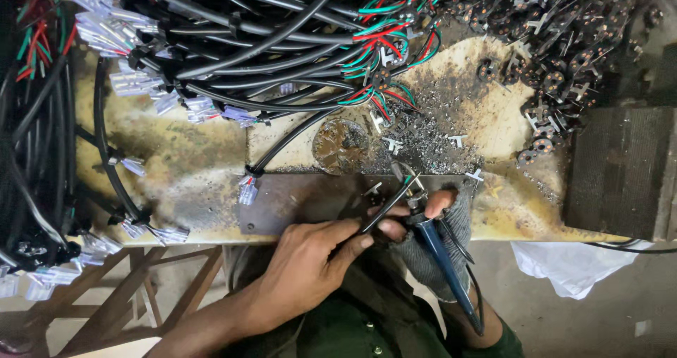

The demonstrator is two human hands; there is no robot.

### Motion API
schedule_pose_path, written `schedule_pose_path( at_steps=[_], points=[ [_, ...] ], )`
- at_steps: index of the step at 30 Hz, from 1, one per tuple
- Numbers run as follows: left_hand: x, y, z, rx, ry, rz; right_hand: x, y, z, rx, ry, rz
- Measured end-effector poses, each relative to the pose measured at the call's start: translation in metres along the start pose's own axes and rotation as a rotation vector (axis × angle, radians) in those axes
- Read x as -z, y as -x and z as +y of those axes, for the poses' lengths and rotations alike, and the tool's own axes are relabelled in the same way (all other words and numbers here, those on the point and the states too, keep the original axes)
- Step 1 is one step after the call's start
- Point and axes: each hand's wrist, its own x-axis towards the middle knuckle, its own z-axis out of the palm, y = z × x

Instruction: The person solders electrical wires to connectors at a workbench. They hold a soldering iron in one hand and wire in the other, apply solder to the joints, and place finished wired connectors with a growing pile of completed assemblies on the bench.

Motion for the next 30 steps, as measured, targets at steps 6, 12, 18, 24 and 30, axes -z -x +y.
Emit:
schedule_pose_path(
  at_steps=[6,12,18,24,30],
  points=[
    [0.018,-0.006,-0.003,0.084,-0.233,-0.204,-0.008,-0.011,-0.017,-0.001,-0.054,0.014],
    [0.030,0.012,-0.026,-0.075,-0.344,-0.164,-0.018,-0.016,-0.039,-0.008,0.230,0.070],
    [0.031,0.006,-0.012,-0.122,-0.233,-0.072,-0.024,-0.017,-0.036,0.077,0.409,-0.032],
    [-0.004,-0.019,-0.004,-0.123,0.038,0.197,-0.019,-0.016,-0.030,0.024,0.334,-0.002],
    [0.003,-0.014,-0.018,-0.264,-0.095,0.257,-0.026,-0.015,-0.025,0.084,0.324,0.083]
  ],
)
